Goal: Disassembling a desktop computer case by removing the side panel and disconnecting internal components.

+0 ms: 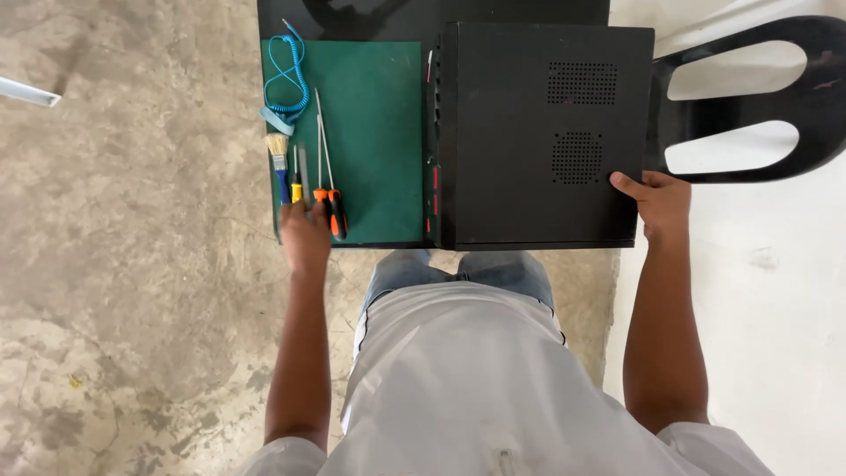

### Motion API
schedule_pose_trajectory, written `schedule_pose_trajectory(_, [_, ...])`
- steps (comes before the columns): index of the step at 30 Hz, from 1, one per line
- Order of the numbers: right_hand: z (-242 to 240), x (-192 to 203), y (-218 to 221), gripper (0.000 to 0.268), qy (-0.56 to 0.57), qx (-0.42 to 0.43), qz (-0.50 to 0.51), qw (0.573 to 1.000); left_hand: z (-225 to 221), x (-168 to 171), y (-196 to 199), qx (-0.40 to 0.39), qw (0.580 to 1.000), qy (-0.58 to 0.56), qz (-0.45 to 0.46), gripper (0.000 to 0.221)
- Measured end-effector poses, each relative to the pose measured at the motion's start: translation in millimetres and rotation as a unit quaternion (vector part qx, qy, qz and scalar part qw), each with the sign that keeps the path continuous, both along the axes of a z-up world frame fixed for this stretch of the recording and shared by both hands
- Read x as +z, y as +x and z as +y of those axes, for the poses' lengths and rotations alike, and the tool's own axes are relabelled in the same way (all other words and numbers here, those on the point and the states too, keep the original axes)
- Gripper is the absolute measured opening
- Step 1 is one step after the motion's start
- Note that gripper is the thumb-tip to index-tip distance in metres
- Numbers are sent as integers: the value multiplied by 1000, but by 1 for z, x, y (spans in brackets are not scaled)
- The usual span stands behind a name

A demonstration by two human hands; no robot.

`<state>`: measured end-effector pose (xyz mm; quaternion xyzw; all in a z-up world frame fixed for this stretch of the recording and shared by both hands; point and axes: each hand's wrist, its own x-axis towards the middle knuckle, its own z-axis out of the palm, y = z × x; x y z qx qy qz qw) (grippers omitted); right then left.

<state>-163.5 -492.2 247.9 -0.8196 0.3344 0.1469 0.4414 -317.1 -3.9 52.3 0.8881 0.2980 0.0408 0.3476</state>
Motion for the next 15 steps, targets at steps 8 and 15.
schedule_pose_trajectory(8, [-10, 9, 12, 60, -98, 30, 56, 993, -43, -7, 37, -81, 994, -16, 69, 36])
schedule_pose_trajectory(15, [-40, 15, 22, 23, 170, 17, -3, 985, -62, -18, 49, -93, 983, 12, 155, 35])
